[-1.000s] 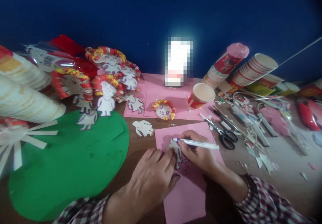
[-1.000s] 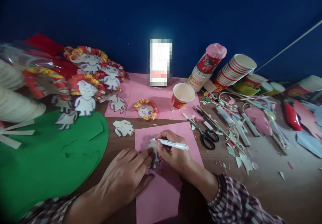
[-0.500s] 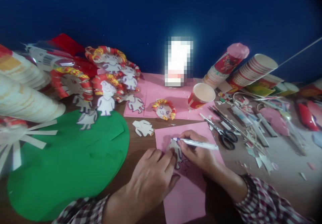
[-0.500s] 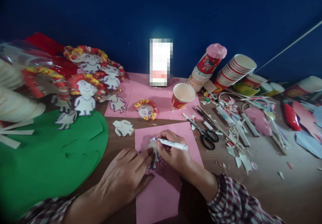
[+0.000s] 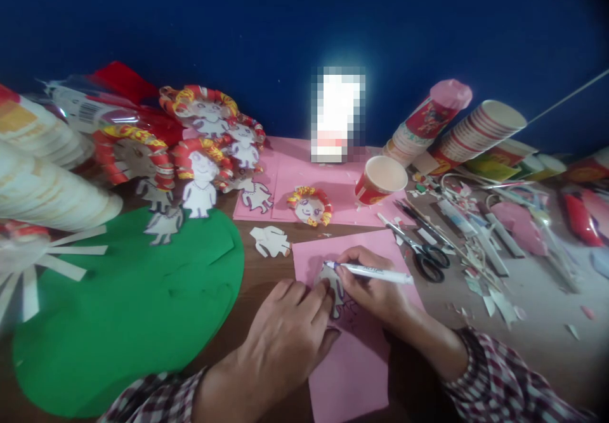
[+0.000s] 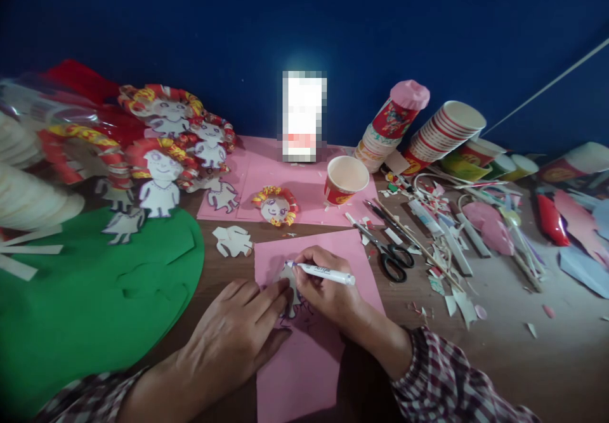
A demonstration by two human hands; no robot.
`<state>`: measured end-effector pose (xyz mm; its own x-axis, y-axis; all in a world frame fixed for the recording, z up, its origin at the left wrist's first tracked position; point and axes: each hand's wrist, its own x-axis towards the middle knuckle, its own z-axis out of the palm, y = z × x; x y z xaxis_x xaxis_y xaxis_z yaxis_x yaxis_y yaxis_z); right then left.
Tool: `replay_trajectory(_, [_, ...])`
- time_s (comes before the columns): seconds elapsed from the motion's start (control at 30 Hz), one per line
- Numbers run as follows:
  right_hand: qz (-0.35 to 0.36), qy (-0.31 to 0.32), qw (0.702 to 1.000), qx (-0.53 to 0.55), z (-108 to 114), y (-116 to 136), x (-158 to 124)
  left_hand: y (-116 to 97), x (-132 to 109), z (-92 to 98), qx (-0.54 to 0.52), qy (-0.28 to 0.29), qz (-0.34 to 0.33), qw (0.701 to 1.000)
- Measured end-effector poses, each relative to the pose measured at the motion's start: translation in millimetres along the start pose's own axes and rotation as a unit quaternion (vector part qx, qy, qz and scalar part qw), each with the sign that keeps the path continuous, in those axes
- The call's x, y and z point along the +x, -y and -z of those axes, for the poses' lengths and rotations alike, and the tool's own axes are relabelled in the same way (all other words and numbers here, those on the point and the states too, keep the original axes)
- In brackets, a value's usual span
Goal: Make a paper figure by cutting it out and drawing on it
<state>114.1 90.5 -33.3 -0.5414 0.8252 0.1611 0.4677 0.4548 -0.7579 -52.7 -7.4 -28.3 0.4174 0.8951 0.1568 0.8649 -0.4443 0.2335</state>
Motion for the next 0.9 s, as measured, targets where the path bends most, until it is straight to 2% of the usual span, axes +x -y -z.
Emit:
replay_trajectory(0.3, [-0.026,-0.004,1.000,0.010,0.2,1.8,0.8,0.2,0.2,1.1,-0.005,0.011,0.006,1.000])
replay_trajectory(0.53, [0.000,-0.002,1.000,-0.006,0.1,1.4,1.0,-0.1,0.8,1.5,-0.007,0.003,0.003,1.000])
replay_trajectory(0.9, [0.001,0.008,1.000,0.006,0.6,0.3,-0.4,0.4,0.9,0.8,-0.008,0.008,0.003,1.000])
